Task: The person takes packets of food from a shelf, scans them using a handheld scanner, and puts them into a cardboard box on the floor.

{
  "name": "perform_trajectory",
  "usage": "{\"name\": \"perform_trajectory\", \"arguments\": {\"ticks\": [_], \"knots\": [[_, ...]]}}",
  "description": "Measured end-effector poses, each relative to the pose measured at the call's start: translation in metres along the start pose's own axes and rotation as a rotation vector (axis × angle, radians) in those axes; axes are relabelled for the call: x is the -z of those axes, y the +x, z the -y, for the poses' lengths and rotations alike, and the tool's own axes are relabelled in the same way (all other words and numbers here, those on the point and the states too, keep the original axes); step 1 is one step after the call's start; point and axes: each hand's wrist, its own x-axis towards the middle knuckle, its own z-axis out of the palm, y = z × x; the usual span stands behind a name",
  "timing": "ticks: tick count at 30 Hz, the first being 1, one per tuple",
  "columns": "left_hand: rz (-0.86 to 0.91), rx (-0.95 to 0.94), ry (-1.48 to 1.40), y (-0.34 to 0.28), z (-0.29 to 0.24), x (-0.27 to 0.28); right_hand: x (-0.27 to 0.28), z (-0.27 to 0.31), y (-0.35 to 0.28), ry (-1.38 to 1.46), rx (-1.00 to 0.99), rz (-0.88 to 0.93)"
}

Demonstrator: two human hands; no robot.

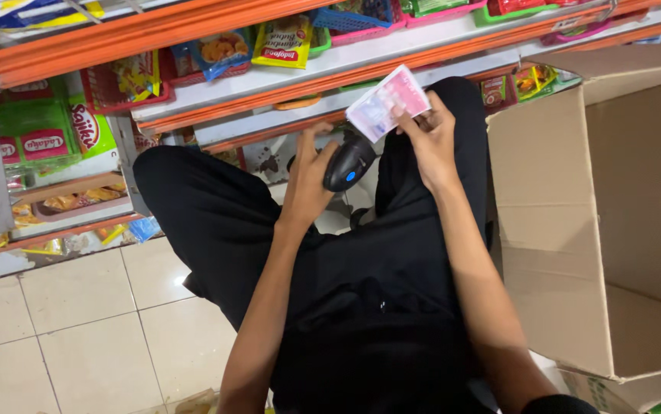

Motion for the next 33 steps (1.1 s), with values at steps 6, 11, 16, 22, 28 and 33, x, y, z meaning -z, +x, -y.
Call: {"name": "perform_trajectory", "arguments": {"ticks": [6,11,16,22,28,33], "knots": [[-0.006,0.120,0.011,0.003,0.001,-0.009,-0.012,-0.017,-0.001,0.111,0.023,-0.142],[0.049,0.274,0.027,0.005,-0.002,-0.005,-0.018,-0.018,-0.001,0.035,0.033,-0.187],[-0.172,-0.132,0.007,0.003,-0.007,-0.001,-0.033,0.022,-0.007,0.145,-0.138,-0.169],[-0.012,0.381,-0.266,-0.008,0.014,-0.016,-0.030,-0.023,-0.009,0.346,-0.282,0.061],[-0.400,0.642,-1.863,-0.008,0.071,-0.013,-0.022,-0.058,-0.015,0.154,-0.421,0.189],[-0.518,0.565,-0.984,-0.015,0.052,0.010,-0.026,-0.061,-0.019,0.144,-0.400,0.274]]}}
